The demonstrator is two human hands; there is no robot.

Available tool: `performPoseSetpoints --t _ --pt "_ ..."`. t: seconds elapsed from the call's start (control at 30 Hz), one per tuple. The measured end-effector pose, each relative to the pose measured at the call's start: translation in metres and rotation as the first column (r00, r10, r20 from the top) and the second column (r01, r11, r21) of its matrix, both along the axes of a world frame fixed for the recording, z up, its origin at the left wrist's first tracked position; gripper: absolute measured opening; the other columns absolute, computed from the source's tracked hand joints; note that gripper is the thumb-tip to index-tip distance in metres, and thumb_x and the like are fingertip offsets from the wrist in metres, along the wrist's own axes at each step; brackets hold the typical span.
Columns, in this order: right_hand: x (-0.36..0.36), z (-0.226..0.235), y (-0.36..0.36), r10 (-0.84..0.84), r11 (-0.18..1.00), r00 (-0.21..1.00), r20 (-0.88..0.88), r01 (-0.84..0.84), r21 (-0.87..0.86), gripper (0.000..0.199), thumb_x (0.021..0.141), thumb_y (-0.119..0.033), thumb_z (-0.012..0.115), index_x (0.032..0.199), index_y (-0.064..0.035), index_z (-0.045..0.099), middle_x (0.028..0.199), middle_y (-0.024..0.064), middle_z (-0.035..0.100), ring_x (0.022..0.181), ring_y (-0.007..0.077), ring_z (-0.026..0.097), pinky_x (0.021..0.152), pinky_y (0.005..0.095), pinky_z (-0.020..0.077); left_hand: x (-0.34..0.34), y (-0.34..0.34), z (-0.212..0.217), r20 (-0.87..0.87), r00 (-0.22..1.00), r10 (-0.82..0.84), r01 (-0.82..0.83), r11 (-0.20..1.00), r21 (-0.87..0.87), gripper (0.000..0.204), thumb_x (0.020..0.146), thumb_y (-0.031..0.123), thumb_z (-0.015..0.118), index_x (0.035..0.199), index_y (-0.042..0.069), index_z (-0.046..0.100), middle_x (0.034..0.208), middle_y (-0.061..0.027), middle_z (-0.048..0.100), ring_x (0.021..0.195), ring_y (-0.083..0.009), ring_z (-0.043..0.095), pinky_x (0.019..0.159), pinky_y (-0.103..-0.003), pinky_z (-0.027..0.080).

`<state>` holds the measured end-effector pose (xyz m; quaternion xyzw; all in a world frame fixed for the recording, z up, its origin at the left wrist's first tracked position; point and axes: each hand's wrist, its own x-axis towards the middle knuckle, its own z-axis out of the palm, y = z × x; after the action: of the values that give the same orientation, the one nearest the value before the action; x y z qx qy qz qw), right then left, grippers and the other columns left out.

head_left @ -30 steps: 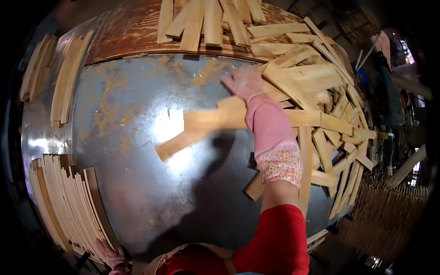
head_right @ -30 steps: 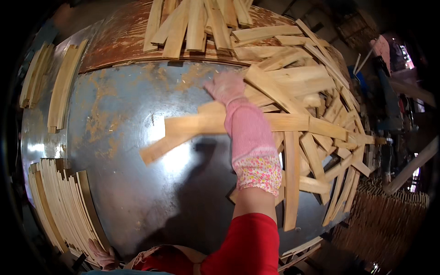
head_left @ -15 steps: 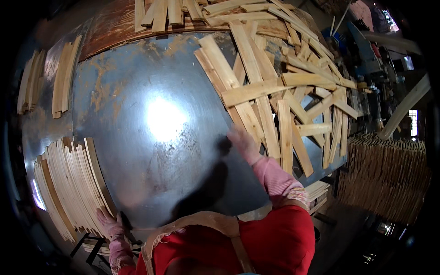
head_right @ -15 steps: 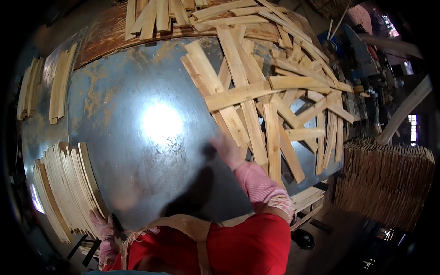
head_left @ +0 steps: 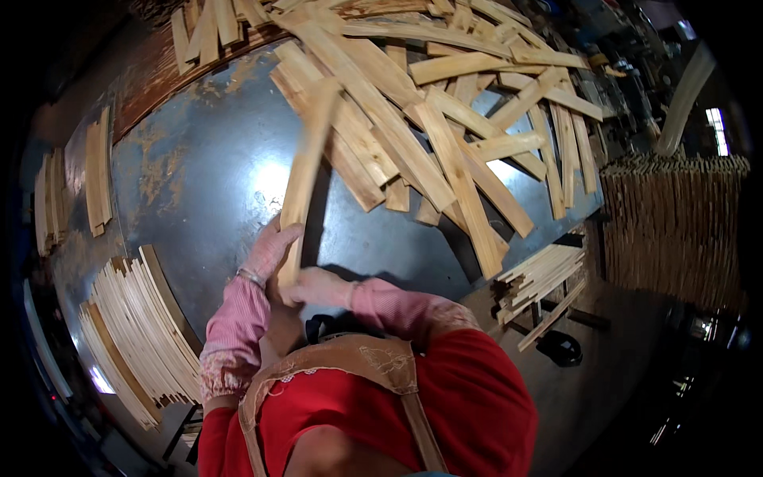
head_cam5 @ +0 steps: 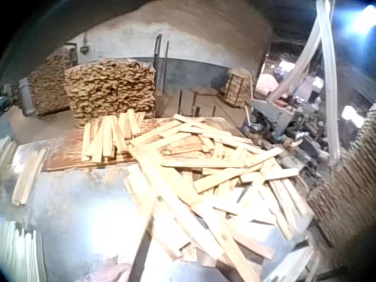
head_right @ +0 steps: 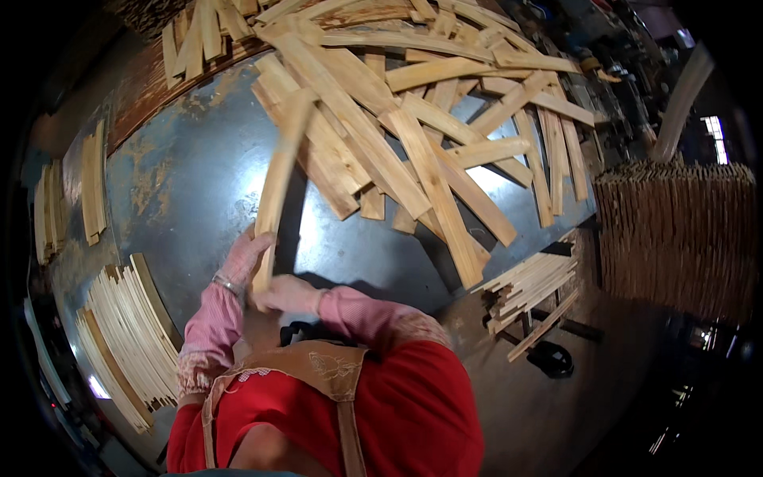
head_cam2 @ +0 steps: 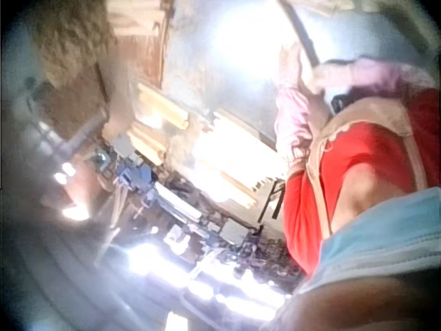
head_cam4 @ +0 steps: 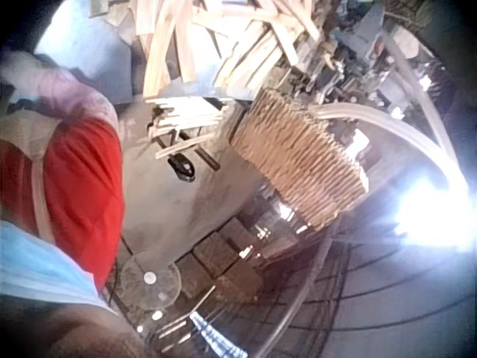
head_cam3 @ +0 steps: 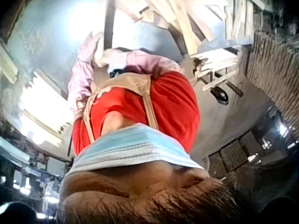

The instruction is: The person repeatedly picks up thin wooden strips from a pile on a metal table and places them into a neat stack. The person handles the strips one at a time or in small groups, aligning them as they build the stack.

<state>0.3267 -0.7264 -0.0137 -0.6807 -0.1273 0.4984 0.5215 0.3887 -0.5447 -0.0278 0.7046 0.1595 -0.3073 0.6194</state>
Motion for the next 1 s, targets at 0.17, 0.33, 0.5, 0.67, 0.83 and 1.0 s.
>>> performPoseSetpoints --t 0.17,0.33,0.5,0.67,0.83,1.0 --pt "-0.022 -0.027 -0.237 0.21 0.508 0.121 0.97 0.835 -0.214 0.075 0.078 -0.034 0.088 0.142 -0.0077 0.061 0.135 0.0165 0.067 0.125 0.0392 0.062 0.112 0.0534 0.0456 -0.031 -0.032 -0.025 -0.169 0.926 0.337 -0.367 0.909 -0.196 0.05 0.096 0.03 0.078 0.132 -0.001 0.063 0.108 -0.0087 0.072 0.091 -0.0209 0.072 0.083 -0.036 0.061" --pt "-0.025 -0.03 -0.376 0.125 0.198 0.596 0.793 0.769 -0.608 0.101 0.072 -0.038 0.094 0.156 -0.0108 0.045 0.131 0.0202 0.065 0.125 0.0406 0.062 0.104 0.0528 0.0517 -0.064 -0.018 -0.063 -0.099 0.912 0.397 -0.409 0.892 -0.192 0.048 0.097 0.022 0.075 0.137 -0.001 0.06 0.107 -0.0076 0.072 0.091 -0.0212 0.071 0.083 -0.038 0.06" --pt "-0.02 0.04 -0.313 -0.169 0.469 0.767 0.62 0.615 -0.633 0.106 0.073 -0.019 0.097 0.161 -0.0105 0.037 0.138 0.0207 0.065 0.127 0.0365 0.065 0.107 0.0507 0.0539 -0.117 0.006 -0.077 0.123 0.846 0.519 -0.53 0.843 0.086 0.049 0.096 0.03 0.075 0.131 -0.002 0.063 0.104 -0.0142 0.073 0.093 -0.0262 0.072 0.085 -0.042 0.056" --pt "-0.099 -0.001 -0.278 -0.495 0.786 0.8 0.339 0.579 -0.217 0.105 0.078 -0.006 0.089 0.167 -0.0101 0.033 0.136 0.013 0.068 0.124 0.0253 0.066 0.105 0.0379 0.0555 -0.195 0.084 -0.026 0.278 0.912 0.302 -0.391 0.433 0.812 0.051 0.093 0.042 0.075 0.123 0.001 0.067 0.107 -0.0265 0.071 0.104 -0.0444 0.068 0.094 -0.055 0.052" --pt "-0.124 0.03 -0.195 -0.593 0.745 0.715 -0.371 0.662 0.085 0.079 0.086 -0.029 0.082 0.152 0.0013 0.05 0.109 0.0095 0.07 0.093 0.0196 0.071 0.082 0.0358 0.0616 -0.317 0.234 -0.012 0.115 0.993 -0.016 -0.114 -0.332 0.936 0.067 0.093 0.041 0.074 0.149 0.011 0.054 0.154 -0.0206 0.051 0.143 -0.04 0.048 0.123 -0.055 0.031" --pt "-0.087 0.015 -0.097 -0.541 0.731 0.698 -0.469 0.666 0.149 0.074 0.091 -0.039 0.079 0.143 0.0087 0.056 0.127 0.0231 0.071 0.106 0.0288 0.075 0.088 0.0429 0.0636 -0.27 0.198 -0.013 0.532 0.839 0.113 -0.526 0.416 0.742 0.06 0.099 0.036 0.074 0.149 0.007 0.059 0.143 -0.0233 0.063 0.133 -0.0376 0.06 0.115 -0.049 0.046"
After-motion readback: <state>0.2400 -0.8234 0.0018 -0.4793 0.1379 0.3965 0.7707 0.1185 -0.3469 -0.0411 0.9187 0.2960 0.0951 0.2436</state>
